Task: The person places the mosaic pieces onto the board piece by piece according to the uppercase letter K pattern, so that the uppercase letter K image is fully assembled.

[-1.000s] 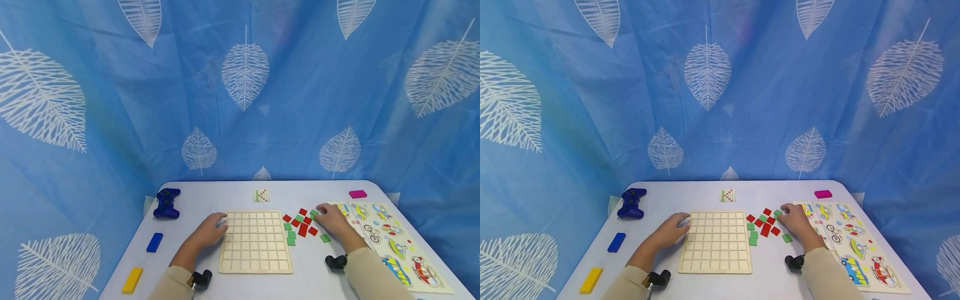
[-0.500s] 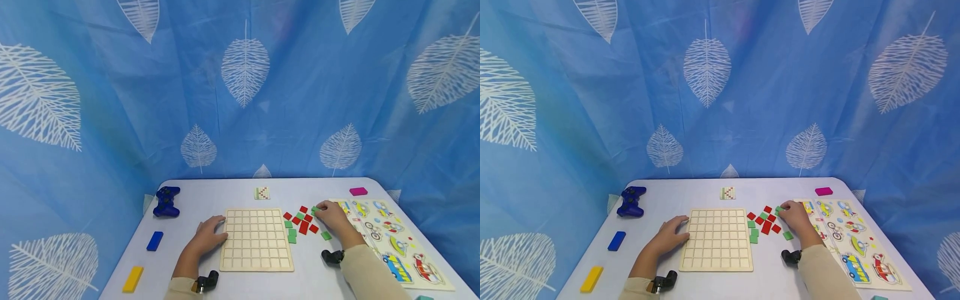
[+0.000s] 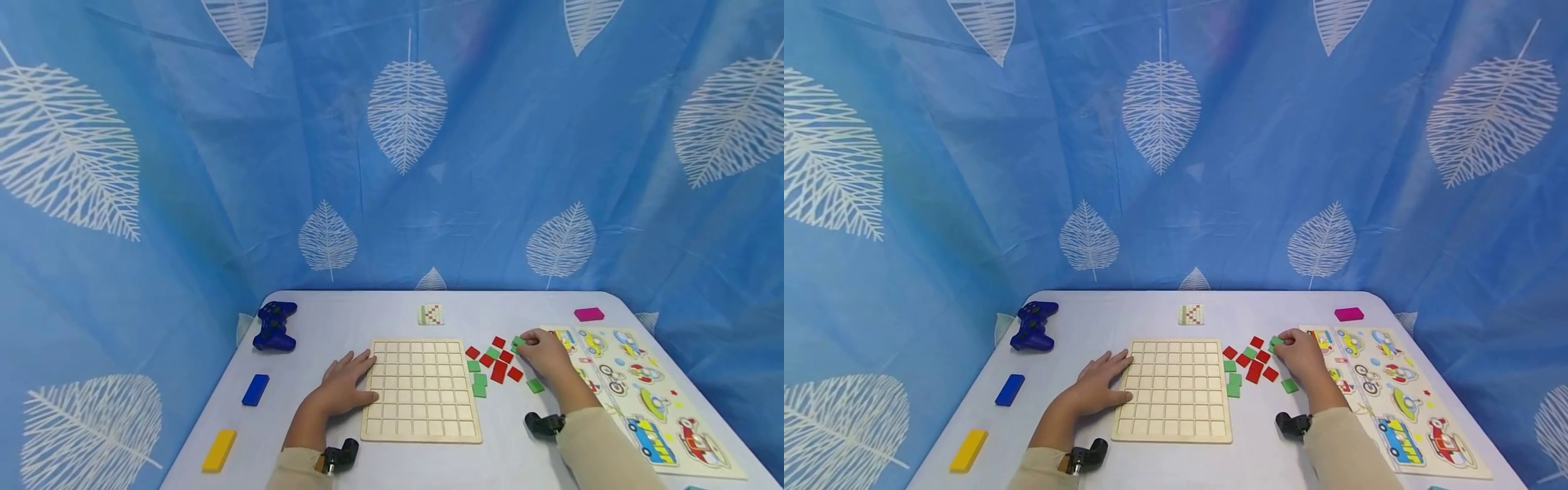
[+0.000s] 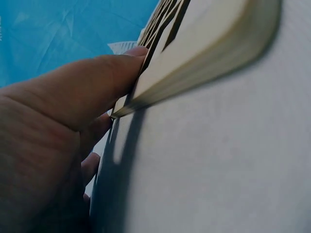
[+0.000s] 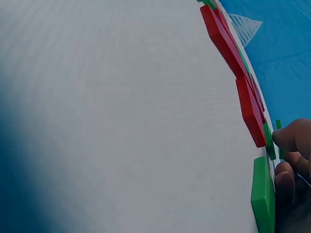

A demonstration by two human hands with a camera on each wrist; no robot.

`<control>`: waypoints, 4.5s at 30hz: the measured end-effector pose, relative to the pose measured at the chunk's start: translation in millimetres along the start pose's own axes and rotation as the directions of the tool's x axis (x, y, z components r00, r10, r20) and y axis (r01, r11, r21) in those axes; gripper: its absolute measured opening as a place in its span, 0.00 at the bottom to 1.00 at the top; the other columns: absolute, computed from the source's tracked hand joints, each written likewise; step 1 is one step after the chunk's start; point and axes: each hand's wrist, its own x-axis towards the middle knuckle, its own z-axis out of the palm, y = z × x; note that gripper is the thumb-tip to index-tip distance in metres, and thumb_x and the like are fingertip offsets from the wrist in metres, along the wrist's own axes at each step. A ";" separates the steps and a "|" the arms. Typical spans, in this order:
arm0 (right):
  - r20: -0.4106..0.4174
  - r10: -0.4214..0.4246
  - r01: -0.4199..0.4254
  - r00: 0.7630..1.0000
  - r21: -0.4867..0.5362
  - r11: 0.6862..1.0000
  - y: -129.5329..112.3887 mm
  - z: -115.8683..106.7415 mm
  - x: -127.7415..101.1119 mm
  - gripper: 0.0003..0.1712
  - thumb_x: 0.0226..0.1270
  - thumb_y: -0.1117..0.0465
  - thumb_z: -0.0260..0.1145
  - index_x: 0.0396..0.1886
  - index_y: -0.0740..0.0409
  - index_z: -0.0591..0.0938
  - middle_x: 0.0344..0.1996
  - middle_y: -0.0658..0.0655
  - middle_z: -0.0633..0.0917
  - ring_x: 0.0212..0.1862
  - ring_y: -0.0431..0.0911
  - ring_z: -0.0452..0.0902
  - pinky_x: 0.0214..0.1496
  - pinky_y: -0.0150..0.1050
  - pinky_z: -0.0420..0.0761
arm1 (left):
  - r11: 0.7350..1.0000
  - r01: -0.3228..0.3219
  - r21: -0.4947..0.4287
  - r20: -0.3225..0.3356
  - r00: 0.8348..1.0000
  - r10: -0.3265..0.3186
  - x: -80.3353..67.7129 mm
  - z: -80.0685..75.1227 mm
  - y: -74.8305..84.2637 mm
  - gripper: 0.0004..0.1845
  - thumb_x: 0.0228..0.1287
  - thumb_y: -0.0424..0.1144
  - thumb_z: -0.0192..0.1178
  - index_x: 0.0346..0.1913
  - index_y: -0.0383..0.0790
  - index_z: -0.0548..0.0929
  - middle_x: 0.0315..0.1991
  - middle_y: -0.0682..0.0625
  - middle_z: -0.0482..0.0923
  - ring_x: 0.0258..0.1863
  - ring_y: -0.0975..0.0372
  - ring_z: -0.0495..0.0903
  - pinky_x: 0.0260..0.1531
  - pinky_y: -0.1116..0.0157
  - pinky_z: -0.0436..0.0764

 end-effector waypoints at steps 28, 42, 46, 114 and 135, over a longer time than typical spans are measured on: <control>0.075 -0.220 0.222 0.973 -0.023 0.975 -62.5 31.4 -19.3 0.22 0.73 0.56 0.70 0.63 0.52 0.79 0.56 0.59 0.82 0.46 0.51 0.77 0.39 0.37 0.82 | 0.996 0.065 0.067 0.046 0.997 -0.069 13.1 1.9 6.3 0.48 0.67 0.63 0.66 0.84 0.52 0.58 0.87 0.49 0.46 0.86 0.44 0.39 0.80 0.37 0.36; 0.092 -0.328 0.324 0.940 0.055 0.944 -97.0 89.1 -42.9 0.18 0.71 0.58 0.70 0.58 0.51 0.83 0.55 0.54 0.84 0.48 0.48 0.80 0.40 0.40 0.84 | 0.991 0.116 0.066 0.023 0.993 -0.118 17.0 1.1 9.2 0.47 0.67 0.63 0.66 0.84 0.54 0.60 0.87 0.50 0.46 0.86 0.45 0.38 0.80 0.36 0.35; 0.103 -0.338 0.329 0.936 0.091 0.940 -102.7 102.3 -45.1 0.17 0.71 0.58 0.71 0.58 0.50 0.83 0.53 0.53 0.84 0.46 0.46 0.81 0.40 0.40 0.83 | 0.993 0.100 0.058 0.029 0.994 -0.102 19.2 0.5 8.0 0.47 0.67 0.63 0.65 0.84 0.54 0.60 0.87 0.52 0.46 0.86 0.46 0.37 0.80 0.36 0.33; 0.052 -0.317 0.320 0.947 -0.046 0.946 -170.6 186.8 -43.1 0.12 0.65 0.58 0.75 0.49 0.49 0.90 0.45 0.52 0.86 0.49 0.50 0.82 0.52 0.51 0.82 | 0.999 0.041 0.015 -0.027 0.999 -0.041 15.5 3.1 -0.8 0.46 0.66 0.61 0.68 0.83 0.51 0.62 0.85 0.51 0.54 0.86 0.45 0.43 0.79 0.36 0.35; 0.207 -0.340 0.298 0.917 0.209 0.931 -151.2 157.4 -46.7 0.21 0.74 0.58 0.69 0.64 0.54 0.82 0.52 0.55 0.82 0.54 0.51 0.80 0.50 0.47 0.84 | 0.997 0.073 0.009 -0.018 0.997 -0.073 14.8 6.1 1.1 0.46 0.66 0.61 0.68 0.83 0.54 0.62 0.85 0.54 0.53 0.86 0.47 0.42 0.80 0.37 0.33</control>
